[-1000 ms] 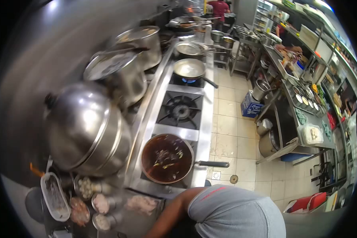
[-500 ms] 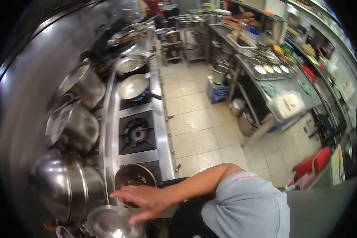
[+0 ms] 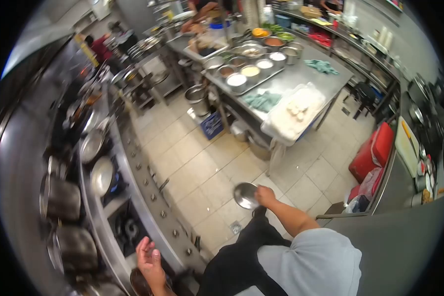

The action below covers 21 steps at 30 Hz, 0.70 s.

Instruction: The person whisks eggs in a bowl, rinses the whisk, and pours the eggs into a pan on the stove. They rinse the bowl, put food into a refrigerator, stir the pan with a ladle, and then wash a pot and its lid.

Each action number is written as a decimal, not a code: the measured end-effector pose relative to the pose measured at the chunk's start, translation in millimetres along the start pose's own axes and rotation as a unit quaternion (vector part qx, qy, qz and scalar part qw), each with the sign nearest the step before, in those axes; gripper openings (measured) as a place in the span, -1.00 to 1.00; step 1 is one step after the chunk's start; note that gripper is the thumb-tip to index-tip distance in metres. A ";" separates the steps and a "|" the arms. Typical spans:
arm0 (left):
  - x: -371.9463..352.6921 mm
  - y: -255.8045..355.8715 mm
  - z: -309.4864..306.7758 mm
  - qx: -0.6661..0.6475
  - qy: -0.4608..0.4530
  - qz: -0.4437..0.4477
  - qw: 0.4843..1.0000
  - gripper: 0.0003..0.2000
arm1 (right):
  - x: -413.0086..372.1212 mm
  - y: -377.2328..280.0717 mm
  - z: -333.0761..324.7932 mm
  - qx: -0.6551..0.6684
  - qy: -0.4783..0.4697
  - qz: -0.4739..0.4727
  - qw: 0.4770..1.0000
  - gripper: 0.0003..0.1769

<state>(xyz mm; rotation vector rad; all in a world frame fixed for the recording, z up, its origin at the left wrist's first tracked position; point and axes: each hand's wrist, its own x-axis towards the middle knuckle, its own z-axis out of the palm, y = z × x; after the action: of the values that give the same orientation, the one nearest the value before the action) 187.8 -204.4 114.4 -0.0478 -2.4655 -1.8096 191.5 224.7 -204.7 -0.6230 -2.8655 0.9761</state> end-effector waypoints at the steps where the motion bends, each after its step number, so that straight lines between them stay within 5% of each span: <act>1: 19.6 -13.8 22.3 0.005 -0.029 -0.021 0.999 -0.55 | 0.4 41.5 -14.4 -0.039 -0.014 0.101 0.994 -0.72; 3: 51.7 -15.2 80.7 0.029 -0.070 -0.082 0.994 -0.57 | -5.7 115.8 -39.6 -0.028 -0.022 0.265 0.964 -0.62; 5: 78.8 10.5 147.3 0.010 -0.144 -0.146 0.979 -0.60 | -14.5 212.6 -46.8 -0.080 -0.113 0.285 0.948 -0.57; 8: 120.6 2.4 234.1 -0.015 -0.255 -0.162 0.953 -0.63 | -19.3 247.3 -124.5 0.020 -0.127 0.376 0.918 -0.62; 10: 141.2 10.7 284.8 -0.006 -0.299 -0.150 0.942 -0.64 | -14.9 242.0 -165.7 0.173 0.079 0.475 0.859 -0.68; 13: 166.2 24.8 347.6 -0.001 -0.370 -0.122 0.921 -0.66 | -2.9 265.4 -204.2 0.258 0.220 0.432 0.836 -0.70; 16: 188.0 29.9 394.6 -0.003 -0.422 -0.096 0.901 -0.67 | 8.4 277.5 -252.2 0.254 0.302 0.382 0.836 -0.75; 21: 213.6 21.4 456.3 0.040 -0.467 -0.133 0.873 -0.64 | 14.9 237.8 -353.8 0.417 0.407 0.369 0.724 -0.75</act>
<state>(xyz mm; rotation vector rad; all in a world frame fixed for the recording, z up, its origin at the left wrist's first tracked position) -45.4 232.0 17.1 -0.7981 -3.2987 -2.1229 324.6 604.9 -64.7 -1.5597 -1.1711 1.3967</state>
